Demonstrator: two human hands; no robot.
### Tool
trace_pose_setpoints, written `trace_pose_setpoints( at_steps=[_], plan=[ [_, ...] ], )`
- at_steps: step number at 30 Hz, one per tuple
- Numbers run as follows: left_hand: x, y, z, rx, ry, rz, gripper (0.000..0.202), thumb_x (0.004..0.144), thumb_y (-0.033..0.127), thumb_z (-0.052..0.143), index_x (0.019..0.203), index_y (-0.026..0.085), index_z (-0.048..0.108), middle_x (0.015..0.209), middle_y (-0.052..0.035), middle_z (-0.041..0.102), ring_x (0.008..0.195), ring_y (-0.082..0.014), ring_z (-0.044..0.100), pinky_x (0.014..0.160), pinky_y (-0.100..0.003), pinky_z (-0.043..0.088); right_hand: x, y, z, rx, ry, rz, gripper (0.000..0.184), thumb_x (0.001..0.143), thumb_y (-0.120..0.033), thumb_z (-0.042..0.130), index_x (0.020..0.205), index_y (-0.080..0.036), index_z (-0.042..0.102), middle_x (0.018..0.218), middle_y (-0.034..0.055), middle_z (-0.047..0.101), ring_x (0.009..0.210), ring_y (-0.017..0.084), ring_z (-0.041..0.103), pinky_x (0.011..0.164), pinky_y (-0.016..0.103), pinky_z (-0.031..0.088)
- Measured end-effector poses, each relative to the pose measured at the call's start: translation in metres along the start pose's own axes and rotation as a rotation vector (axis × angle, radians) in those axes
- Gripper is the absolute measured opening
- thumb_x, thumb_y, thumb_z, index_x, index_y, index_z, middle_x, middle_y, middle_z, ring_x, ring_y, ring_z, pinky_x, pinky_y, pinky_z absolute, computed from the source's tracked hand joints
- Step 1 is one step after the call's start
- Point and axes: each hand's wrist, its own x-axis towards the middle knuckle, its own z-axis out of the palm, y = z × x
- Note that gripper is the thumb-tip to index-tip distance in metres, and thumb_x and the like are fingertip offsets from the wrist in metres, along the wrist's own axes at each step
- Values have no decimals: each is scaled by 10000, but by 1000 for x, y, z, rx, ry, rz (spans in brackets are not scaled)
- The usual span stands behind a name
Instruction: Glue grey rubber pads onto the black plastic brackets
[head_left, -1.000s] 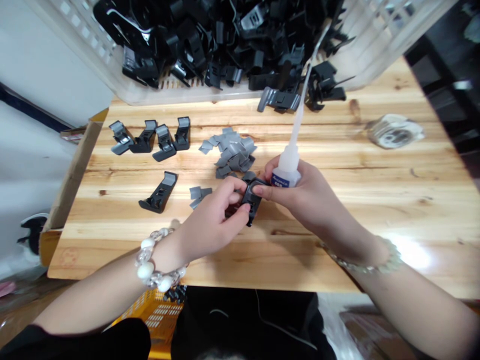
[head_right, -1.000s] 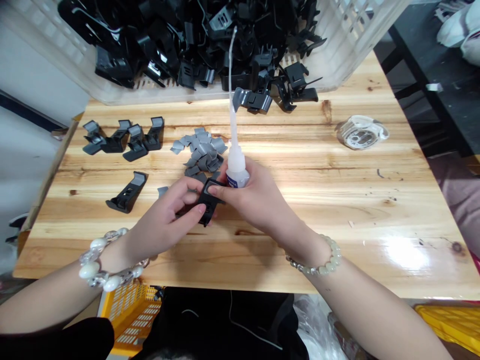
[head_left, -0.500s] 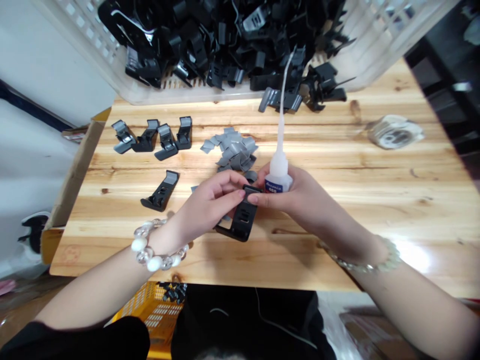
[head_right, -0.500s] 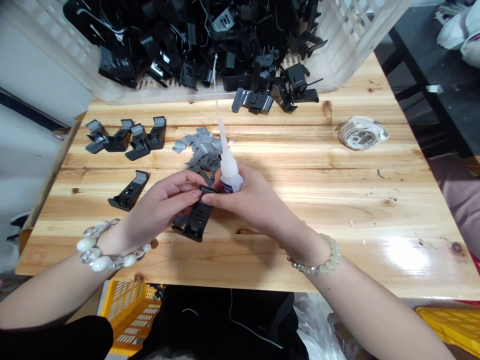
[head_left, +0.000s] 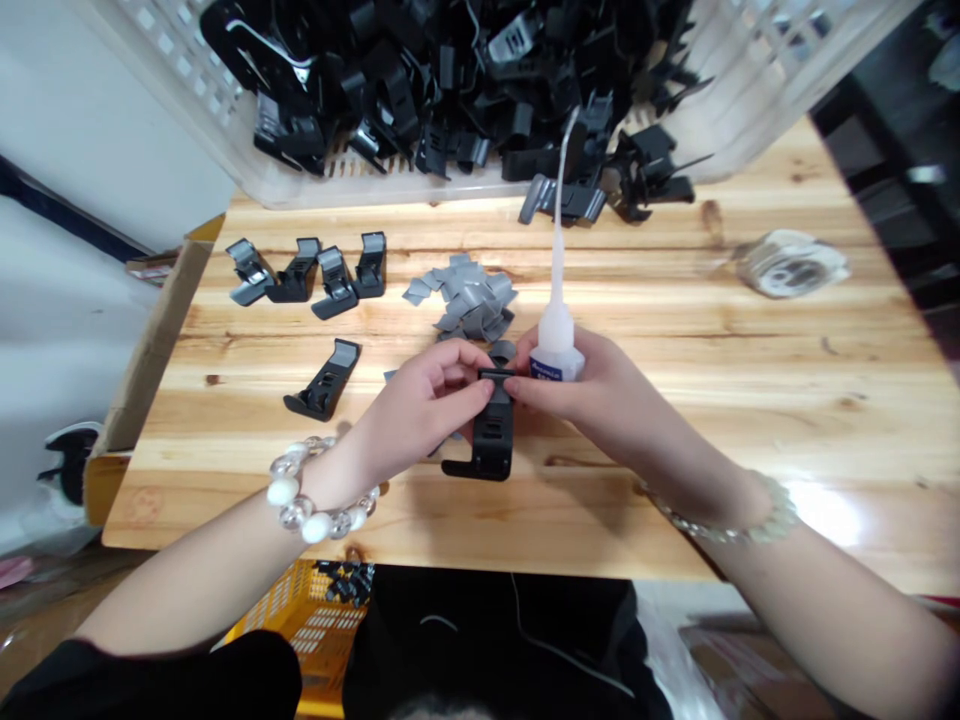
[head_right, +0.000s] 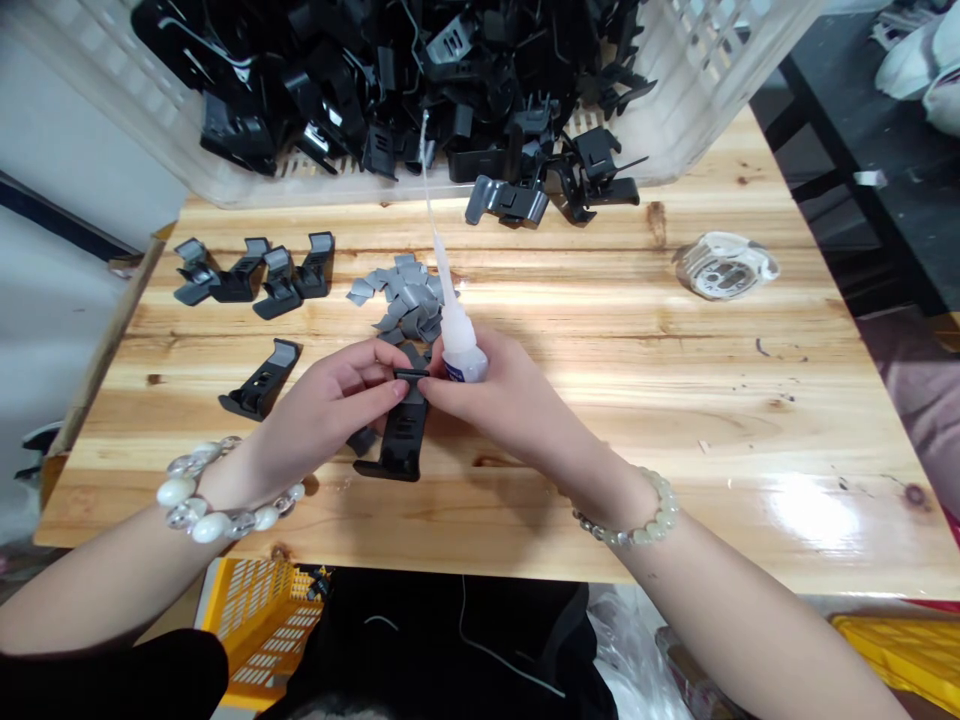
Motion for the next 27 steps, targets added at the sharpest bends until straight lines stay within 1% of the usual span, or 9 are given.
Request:
trace_pose_setpoints(
  at_steps=[6,14,22,27],
  plan=[
    [1,0,2,-8,-8,-9,93,808,158,614,861,171,539,603,78,576,495,-52,545,445,-127,412,-3,-1,3,-61,20,-2,165,724,-210,684,830,-191,558,741,-29,546,664,110,473,608,269,359],
    [1,-3,1,-33,1,7,96,796,138,614,825,170,528,560,89,552,439,-43,512,406,-123,381,-6,-4,13,22,51,-19,161,693,-183,663,753,-189,513,677,-46,495,622,91,431,576,250,339],
    [-1,-3,4,-13,27,12,115,781,142,621,770,176,512,550,86,506,459,-41,449,417,-131,336,-8,-4,20,79,85,18,172,662,-185,652,744,-191,501,643,-50,476,605,93,421,562,251,339],
    [-3,-1,3,48,51,52,113,781,151,621,758,179,514,554,81,500,471,-48,423,430,-151,319,-8,-3,22,89,102,16,181,661,-171,660,749,-187,502,655,-50,479,614,92,426,563,250,345]
  ],
)
